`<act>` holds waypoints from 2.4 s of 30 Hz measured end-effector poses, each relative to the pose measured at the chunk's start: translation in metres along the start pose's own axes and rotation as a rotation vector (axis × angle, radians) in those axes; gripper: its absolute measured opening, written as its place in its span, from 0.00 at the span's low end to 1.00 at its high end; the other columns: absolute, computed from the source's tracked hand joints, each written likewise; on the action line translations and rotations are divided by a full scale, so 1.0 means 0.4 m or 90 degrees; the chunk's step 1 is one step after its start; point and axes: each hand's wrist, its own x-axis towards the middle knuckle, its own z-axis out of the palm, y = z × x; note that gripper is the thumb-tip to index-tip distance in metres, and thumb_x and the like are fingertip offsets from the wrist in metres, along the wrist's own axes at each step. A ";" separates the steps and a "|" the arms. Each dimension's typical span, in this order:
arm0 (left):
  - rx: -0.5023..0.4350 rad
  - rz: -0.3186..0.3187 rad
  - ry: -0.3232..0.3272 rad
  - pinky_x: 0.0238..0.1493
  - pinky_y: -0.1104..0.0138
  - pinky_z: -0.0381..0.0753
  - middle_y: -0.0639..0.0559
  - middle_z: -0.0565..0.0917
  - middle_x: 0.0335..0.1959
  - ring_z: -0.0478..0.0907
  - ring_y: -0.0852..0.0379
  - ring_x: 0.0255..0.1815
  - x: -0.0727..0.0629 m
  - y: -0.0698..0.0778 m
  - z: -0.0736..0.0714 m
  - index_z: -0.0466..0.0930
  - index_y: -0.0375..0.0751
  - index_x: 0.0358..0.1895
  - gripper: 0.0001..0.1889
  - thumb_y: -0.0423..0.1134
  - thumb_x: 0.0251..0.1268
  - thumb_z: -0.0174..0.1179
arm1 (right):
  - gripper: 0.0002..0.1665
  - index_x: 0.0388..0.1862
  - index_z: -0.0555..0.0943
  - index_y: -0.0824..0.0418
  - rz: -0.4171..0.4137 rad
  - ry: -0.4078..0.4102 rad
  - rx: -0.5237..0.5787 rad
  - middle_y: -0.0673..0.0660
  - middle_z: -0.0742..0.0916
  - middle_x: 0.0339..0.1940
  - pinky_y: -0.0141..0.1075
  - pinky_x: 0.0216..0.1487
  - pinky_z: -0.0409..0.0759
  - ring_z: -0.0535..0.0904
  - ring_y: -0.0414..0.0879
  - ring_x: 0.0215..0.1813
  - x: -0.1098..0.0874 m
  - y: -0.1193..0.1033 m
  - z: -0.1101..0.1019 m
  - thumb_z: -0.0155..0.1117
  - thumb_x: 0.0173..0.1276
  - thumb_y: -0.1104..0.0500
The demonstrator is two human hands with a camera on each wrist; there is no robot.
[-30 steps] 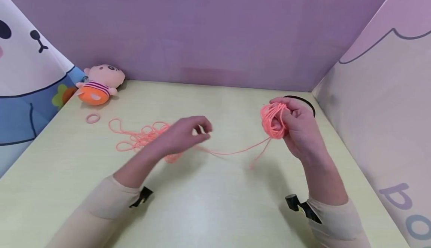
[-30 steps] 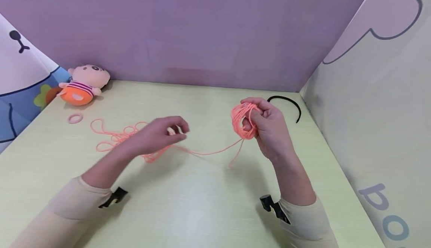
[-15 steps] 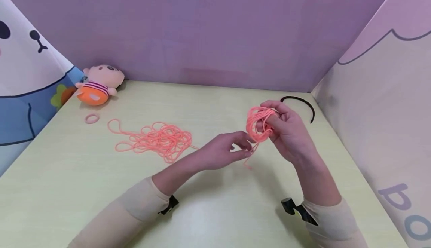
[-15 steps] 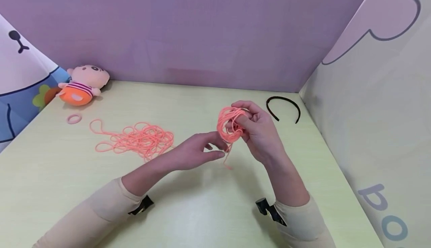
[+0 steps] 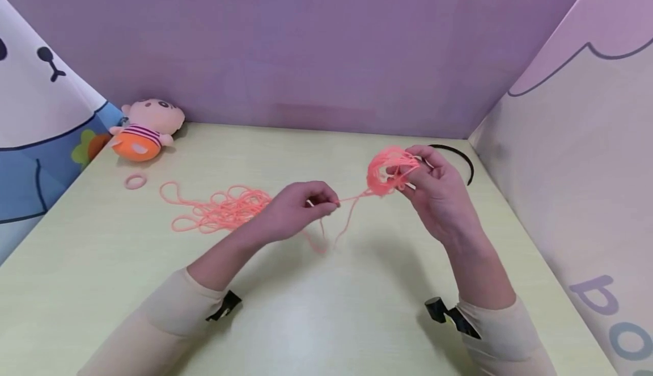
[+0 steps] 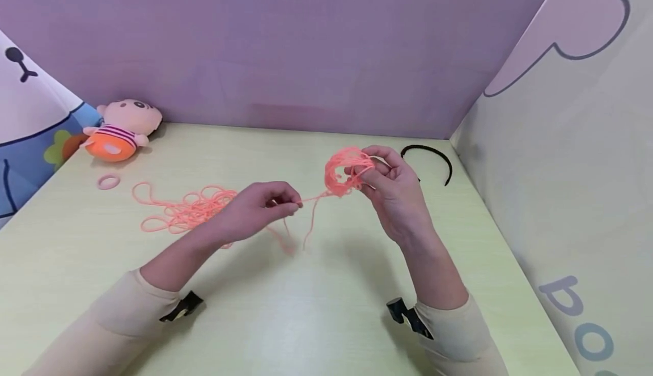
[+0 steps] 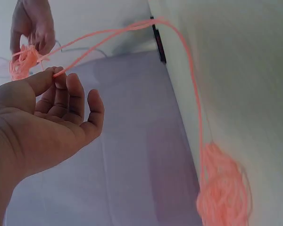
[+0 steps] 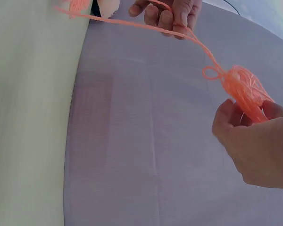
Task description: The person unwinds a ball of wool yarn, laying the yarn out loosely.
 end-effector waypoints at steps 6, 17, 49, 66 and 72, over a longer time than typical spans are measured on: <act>0.027 -0.027 0.047 0.42 0.58 0.79 0.52 0.84 0.36 0.79 0.51 0.39 -0.034 -0.018 -0.068 0.84 0.47 0.44 0.03 0.38 0.73 0.62 | 0.19 0.53 0.75 0.60 -0.002 0.023 0.002 0.56 0.87 0.37 0.39 0.51 0.81 0.84 0.46 0.39 0.005 0.000 -0.002 0.58 0.69 0.78; 0.062 -0.069 0.090 0.33 0.63 0.76 0.51 0.83 0.36 0.77 0.46 0.33 -0.086 -0.052 -0.148 0.84 0.46 0.45 0.05 0.41 0.73 0.63 | 0.25 0.60 0.72 0.60 -0.036 0.040 -0.068 0.54 0.86 0.33 0.37 0.48 0.82 0.83 0.45 0.35 0.008 -0.002 -0.006 0.60 0.68 0.78; 0.065 -0.041 0.030 0.36 0.64 0.77 0.50 0.82 0.35 0.77 0.50 0.36 -0.115 -0.032 -0.166 0.83 0.46 0.41 0.03 0.39 0.73 0.62 | 0.11 0.54 0.72 0.62 0.201 0.010 -0.014 0.54 0.84 0.35 0.34 0.38 0.82 0.80 0.44 0.28 0.013 -0.008 -0.026 0.46 0.77 0.69; 0.058 -0.079 0.058 0.32 0.65 0.75 0.46 0.81 0.36 0.74 0.50 0.32 -0.120 -0.034 -0.203 0.83 0.45 0.45 0.04 0.39 0.74 0.62 | 0.04 0.47 0.76 0.60 0.155 0.056 -0.002 0.52 0.83 0.32 0.38 0.46 0.81 0.82 0.43 0.32 0.016 -0.008 -0.030 0.58 0.77 0.65; 0.023 -0.106 0.083 0.37 0.63 0.78 0.43 0.79 0.40 0.75 0.45 0.38 -0.128 -0.041 -0.230 0.81 0.43 0.48 0.09 0.43 0.75 0.60 | 0.07 0.47 0.77 0.61 0.076 0.148 0.031 0.53 0.83 0.38 0.36 0.43 0.82 0.80 0.44 0.36 0.018 -0.013 -0.035 0.64 0.74 0.65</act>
